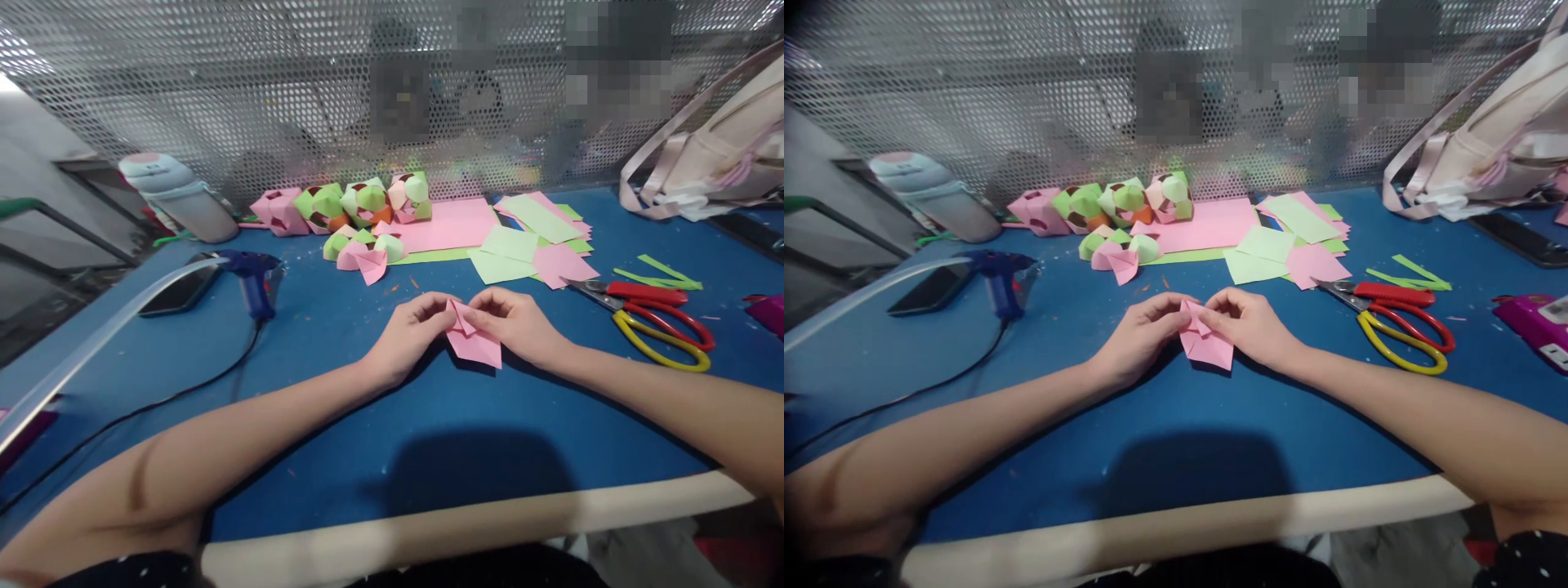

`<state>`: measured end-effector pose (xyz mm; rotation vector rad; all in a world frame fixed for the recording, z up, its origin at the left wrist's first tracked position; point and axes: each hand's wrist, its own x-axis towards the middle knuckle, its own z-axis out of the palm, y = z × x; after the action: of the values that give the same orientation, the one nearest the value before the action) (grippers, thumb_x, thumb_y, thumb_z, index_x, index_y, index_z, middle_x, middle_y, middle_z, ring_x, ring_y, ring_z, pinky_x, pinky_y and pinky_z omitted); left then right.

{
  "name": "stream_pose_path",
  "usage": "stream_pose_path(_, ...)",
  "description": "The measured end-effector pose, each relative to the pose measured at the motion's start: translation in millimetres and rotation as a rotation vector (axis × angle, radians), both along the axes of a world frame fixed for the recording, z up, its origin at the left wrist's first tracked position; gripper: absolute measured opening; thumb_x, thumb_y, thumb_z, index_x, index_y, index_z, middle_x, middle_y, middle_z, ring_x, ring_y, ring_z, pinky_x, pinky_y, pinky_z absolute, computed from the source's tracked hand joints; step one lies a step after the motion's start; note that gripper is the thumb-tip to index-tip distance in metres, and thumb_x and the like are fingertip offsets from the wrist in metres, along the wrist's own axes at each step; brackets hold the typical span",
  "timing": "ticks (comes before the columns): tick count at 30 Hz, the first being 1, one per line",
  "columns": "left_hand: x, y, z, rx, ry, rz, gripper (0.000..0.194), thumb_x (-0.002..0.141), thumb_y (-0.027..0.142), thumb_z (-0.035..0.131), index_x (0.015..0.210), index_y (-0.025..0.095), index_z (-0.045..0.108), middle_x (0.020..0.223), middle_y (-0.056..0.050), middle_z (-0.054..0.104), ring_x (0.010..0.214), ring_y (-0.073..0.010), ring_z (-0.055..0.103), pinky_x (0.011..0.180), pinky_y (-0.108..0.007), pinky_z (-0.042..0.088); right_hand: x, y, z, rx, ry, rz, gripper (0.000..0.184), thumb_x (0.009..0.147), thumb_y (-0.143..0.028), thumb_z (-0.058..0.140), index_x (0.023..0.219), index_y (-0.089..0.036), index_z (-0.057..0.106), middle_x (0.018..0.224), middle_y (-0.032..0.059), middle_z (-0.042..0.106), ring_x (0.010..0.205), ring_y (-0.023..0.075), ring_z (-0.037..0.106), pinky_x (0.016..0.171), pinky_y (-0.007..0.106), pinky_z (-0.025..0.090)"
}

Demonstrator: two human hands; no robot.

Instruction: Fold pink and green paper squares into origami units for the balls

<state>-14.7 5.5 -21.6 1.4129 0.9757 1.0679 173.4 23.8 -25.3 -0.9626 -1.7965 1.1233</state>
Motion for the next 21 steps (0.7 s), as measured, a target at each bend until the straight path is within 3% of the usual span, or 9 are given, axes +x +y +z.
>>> stream_pose_path(5, -0.5, 0.6, -0.2, 0.049, 0.082, 0.072, 0.017, 0.083, 0.031, 0.061, 0.089, 0.016, 0.064, 0.085, -0.001, 0.063, 0.078, -0.0122, 0.056, 0.075, -0.026, 0.044, -0.2, -0.5, 1.4, 0.022, 0.015, -0.012, 0.020, 0.082, -0.037, 0.065, 0.085, -0.017, 0.064, 0.075, 0.0004, 0.066, 0.065, 0.0102, 0.058, 0.058, 0.022, 0.044)
stream_pose_path(21, 3.2, -2.9, 2.8, 0.118, 0.198, 0.103, 0.015, 0.081, 0.029, 0.062, 0.085, 0.014, 0.063, 0.077, -0.001, 0.062, 0.071, -0.0114, 0.054, 0.068, -0.024, 0.044, -2.6, -5.6, 2.4, 0.165, -0.099, -0.094, 0.018, 0.085, -0.034, 0.060, 0.079, -0.017, 0.063, 0.072, -0.0006, 0.063, 0.062, 0.0091, 0.054, 0.056, 0.021, 0.042)
